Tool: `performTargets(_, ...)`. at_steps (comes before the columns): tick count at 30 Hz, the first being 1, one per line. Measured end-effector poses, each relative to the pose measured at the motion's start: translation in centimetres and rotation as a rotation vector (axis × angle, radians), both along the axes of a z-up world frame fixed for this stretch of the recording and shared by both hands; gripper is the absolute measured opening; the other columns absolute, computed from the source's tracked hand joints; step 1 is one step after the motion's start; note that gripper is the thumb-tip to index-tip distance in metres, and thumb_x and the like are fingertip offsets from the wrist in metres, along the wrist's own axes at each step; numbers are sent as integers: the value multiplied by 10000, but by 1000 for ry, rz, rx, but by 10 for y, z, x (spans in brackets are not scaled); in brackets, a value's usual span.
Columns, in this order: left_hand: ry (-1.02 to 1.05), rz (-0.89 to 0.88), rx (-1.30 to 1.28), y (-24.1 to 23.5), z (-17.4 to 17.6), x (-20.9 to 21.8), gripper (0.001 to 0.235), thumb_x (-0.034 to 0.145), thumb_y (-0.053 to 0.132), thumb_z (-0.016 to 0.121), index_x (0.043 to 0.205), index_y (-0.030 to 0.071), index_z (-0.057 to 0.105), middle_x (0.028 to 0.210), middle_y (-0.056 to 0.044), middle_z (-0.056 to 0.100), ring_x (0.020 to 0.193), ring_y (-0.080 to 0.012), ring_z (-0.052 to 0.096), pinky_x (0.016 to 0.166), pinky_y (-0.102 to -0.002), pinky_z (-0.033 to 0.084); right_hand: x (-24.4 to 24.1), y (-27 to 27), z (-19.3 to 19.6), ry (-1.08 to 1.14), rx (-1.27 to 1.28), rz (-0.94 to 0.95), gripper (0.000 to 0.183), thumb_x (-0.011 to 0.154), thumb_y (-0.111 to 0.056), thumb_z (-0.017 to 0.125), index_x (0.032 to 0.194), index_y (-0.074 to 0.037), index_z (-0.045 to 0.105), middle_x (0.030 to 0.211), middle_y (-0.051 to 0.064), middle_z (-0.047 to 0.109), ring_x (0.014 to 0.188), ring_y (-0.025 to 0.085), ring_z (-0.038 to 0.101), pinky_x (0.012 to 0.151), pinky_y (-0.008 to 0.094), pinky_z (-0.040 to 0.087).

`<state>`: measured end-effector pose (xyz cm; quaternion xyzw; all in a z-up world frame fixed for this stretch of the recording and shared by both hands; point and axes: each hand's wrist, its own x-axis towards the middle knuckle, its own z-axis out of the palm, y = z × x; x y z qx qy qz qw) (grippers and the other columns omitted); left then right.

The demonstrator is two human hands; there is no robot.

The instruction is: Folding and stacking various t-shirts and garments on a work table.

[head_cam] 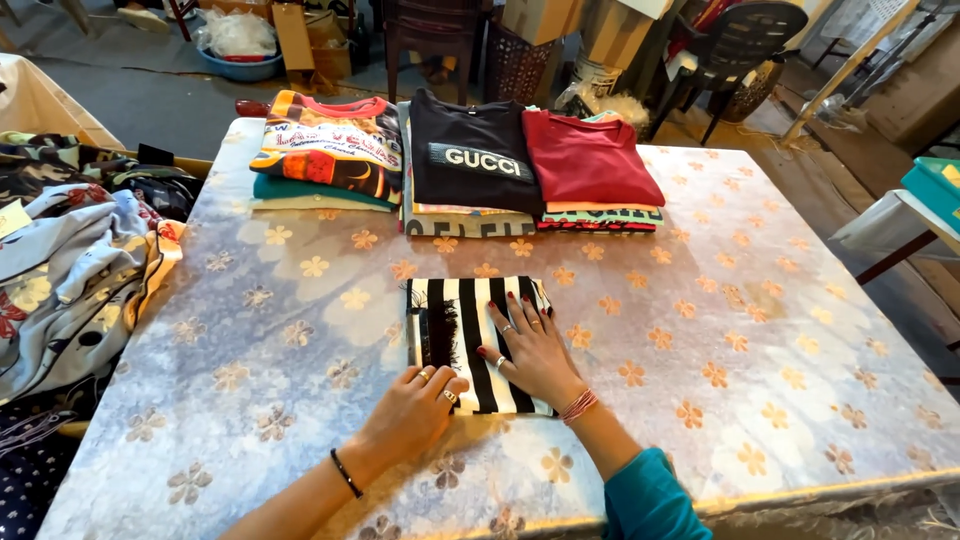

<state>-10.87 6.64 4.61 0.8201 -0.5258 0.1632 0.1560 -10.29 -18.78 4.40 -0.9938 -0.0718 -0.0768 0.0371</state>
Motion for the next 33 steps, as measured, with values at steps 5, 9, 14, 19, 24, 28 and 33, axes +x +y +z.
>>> performTargets(5, -134, 153, -70, 3, -8, -6, 384, 799, 90, 605, 1176, 21, 584, 1075, -132, 576, 963, -284, 616, 813, -408, 496, -2, 0, 3, -11, 16, 18, 758, 981, -610, 469, 1590, -186, 318, 1633, 198, 282, 1508, 387, 240, 1193, 555, 187)
performTargets(9, 0, 329, -79, 15, -6, -17, 343, 780, 131, 635, 1105, 39, 580, 1064, -134, 566, 957, -295, 625, 809, -429, 502, -2, -3, 6, -40, -31, 22, 749, 978, -606, 489, 1567, -163, 350, 1617, 202, 307, 1502, 390, 258, 1196, 579, 175)
performTargets(14, 71, 426, -94, 27, 6, -33, 317, 794, 261, 709, 1004, 60, 582, 990, -116, 580, 899, -295, 629, 758, -436, 508, -1, -1, -4, -41, 47, 45, 773, 969, -603, 496, 1570, -140, 352, 1611, 215, 310, 1458, 422, 298, 1176, 574, 206)
performTargets(19, -53, 345, -8, 30, -11, -28, 275, 798, 181, 669, 1032, 46, 617, 948, -96, 610, 880, -289, 638, 712, -423, 509, 1, -4, -7, -67, 50, 31, 755, 972, -611, 484, 1562, -153, 374, 1608, 217, 322, 1483, 411, 293, 1189, 565, 211)
performTargets(24, 0, 392, 21, 39, -24, -36, 229, 814, 156, 636, 1004, 28, 641, 968, -95, 627, 904, -291, 653, 741, -419, 523, 4, -8, -11, -65, 43, 50, 754, 987, -611, 472, 1569, -147, 352, 1607, 218, 312, 1495, 414, 243, 1187, 584, 170)
performTargets(28, 166, 454, 12, 33, 2, -45, 178, 813, 174, 652, 920, 33, 670, 1028, -87, 649, 890, -281, 652, 764, -439, 521, 3, -6, -12, -22, 65, 31, 755, 987, -602, 465, 1579, -153, 329, 1620, 215, 292, 1500, 409, 230, 1187, 574, 174)
performTargets(33, 166, 329, -200, -16, 51, -20, 250, 826, 144, 641, 1052, 40, 662, 1258, -128, 605, 1133, -333, 584, 955, -447, 472, 3, -5, -16, -39, 42, 32, 755, 980, -592, 477, 1580, -159, 325, 1613, 211, 298, 1500, 406, 232, 1185, 580, 171)
